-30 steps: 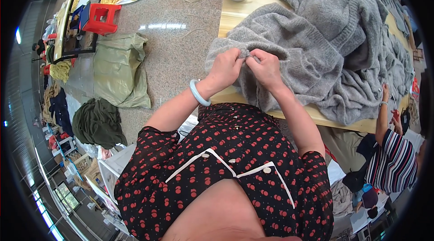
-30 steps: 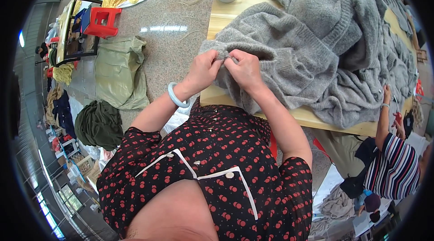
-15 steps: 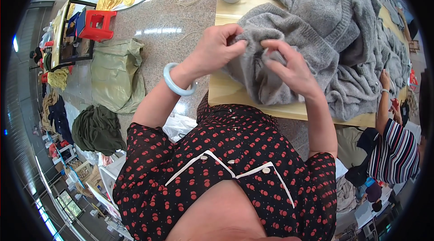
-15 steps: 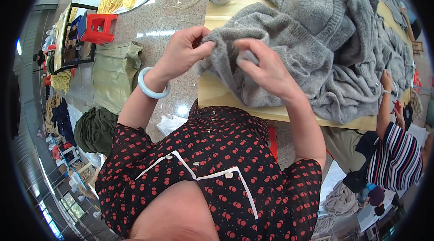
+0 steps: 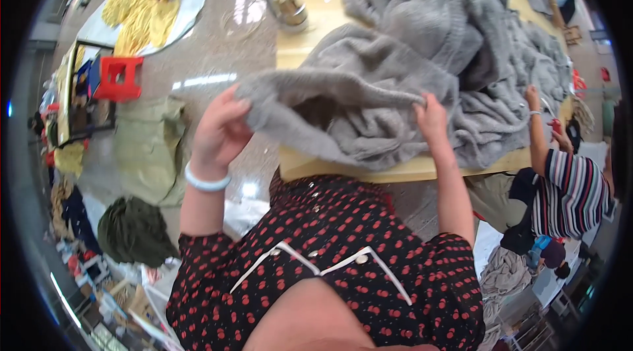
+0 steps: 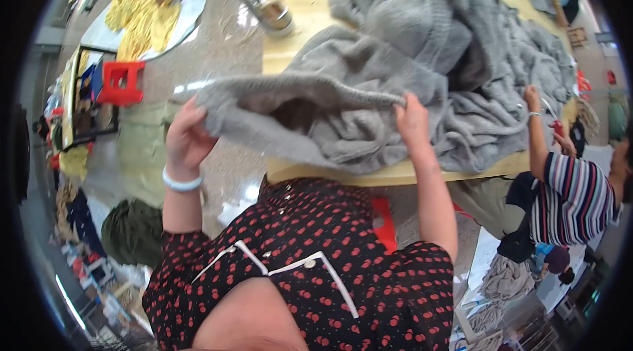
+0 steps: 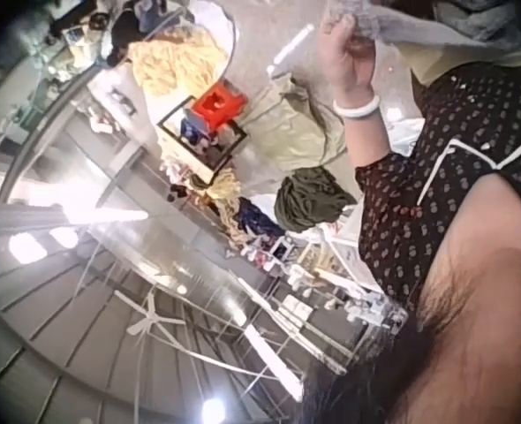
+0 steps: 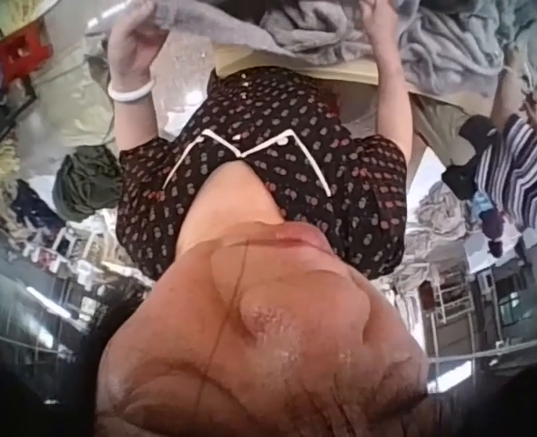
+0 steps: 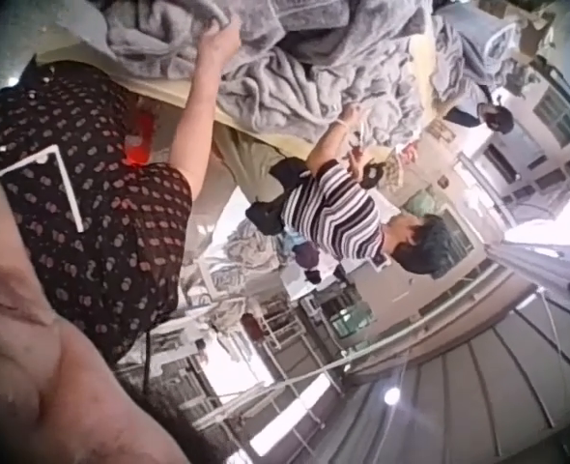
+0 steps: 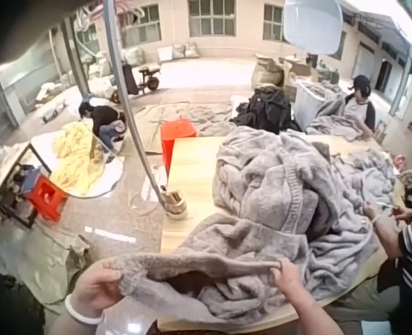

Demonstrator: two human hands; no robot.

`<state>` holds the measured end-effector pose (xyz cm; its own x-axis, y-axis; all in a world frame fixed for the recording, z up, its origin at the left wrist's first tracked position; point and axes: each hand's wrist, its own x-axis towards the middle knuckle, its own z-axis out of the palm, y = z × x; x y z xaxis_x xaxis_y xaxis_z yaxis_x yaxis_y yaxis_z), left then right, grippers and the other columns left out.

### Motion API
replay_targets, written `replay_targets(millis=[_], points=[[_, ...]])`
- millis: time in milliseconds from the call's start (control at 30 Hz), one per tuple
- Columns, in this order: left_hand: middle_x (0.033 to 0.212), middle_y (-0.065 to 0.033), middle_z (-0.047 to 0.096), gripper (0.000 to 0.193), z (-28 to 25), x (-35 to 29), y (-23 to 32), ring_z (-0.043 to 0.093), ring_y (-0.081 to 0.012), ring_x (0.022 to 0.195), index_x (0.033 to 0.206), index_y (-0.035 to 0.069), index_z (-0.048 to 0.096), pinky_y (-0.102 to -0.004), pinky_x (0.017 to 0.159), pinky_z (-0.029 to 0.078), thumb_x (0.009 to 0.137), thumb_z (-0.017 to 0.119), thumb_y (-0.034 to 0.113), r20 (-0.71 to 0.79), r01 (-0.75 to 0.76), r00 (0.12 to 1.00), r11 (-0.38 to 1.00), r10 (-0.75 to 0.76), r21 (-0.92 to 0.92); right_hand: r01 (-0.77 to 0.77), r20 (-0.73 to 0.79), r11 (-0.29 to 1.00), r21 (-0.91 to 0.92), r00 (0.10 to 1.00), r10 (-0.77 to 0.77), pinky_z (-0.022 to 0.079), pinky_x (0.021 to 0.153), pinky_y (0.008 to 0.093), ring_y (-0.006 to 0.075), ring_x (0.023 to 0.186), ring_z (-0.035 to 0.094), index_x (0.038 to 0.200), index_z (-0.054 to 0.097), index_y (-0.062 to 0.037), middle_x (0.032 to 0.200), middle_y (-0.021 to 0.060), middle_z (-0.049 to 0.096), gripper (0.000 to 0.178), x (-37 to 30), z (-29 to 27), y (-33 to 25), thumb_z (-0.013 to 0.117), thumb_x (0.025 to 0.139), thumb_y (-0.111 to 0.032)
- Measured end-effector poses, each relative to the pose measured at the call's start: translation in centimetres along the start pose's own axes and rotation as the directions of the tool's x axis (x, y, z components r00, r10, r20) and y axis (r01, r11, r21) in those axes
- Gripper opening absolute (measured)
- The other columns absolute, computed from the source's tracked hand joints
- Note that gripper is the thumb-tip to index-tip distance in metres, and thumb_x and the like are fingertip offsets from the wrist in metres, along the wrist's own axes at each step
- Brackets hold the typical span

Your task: Inspect a knitted garment for loose threads or defects and manually remove them.

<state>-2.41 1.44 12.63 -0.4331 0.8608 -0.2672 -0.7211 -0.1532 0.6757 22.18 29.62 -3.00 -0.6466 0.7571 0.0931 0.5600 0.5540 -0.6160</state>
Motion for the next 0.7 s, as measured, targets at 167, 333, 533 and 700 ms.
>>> replay_targets(millis=[167,333,533,700], points=[[0.103,-0.0132,0.057,0.035,0.1,-0.2,0.2,0.056,-0.0212,0.094,0.113,-0.006,0.043,-0.0321,0.085,0.043,0.081,0.050,0.006,0.039,-0.071,0.997,0.997,0.072,-0.039,-0.242,0.021,0.924,-0.296,0.965,0.260,0.041,0.063,0.0454,0.0414,0.075,0.053,0.073,0.052,0.0018,0.072,0.0234,0.056,0.030,-1.1,-1.2,4.9,0.065,0.068,-0.025],[0.102,-0.0123,0.058,0.031,-0.3,0.3,0.9,0.057,-0.0209,0.093,0.111,-0.003,0.046,-0.0325,0.085,0.043,0.082,0.050,0.009,-0.036,-0.113,0.993,0.992,0.112,-0.051,-0.322,-0.156,0.915,0.242,0.918,0.364,0.037,0.055,0.0218,0.0053,0.059,0.042,0.078,0.055,0.0004,0.062,0.0007,0.049,0.011,0.1,-5.2,3.9,0.057,0.072,-0.008],[0.098,-0.0143,0.059,0.034,2.6,-0.8,2.8,0.058,-0.0210,0.090,0.107,-0.006,0.048,-0.0328,0.083,0.045,0.078,0.055,0.011,-0.017,-0.195,0.981,0.981,0.195,0.015,0.121,-0.226,0.590,0.798,0.968,0.107,0.040,0.067,0.0191,0.0061,0.074,0.050,0.092,0.056,-0.0009,0.082,0.0001,0.057,0.012,1.3,-13.5,-8.3,0.052,0.081,0.001],[0.093,-0.0166,0.060,0.043,6.3,-3.5,3.9,0.060,-0.0215,0.083,0.097,-0.011,0.053,-0.0308,0.079,0.046,0.064,0.065,0.014,0.205,-0.295,0.944,0.941,0.260,0.165,0.436,-0.112,0.375,0.818,0.761,-0.639,0.046,0.061,0.0272,0.0195,0.069,0.058,0.078,0.060,-0.0004,0.074,0.0099,0.060,0.007,-1.4,-16.2,-18.8,0.059,0.072,-0.001]])
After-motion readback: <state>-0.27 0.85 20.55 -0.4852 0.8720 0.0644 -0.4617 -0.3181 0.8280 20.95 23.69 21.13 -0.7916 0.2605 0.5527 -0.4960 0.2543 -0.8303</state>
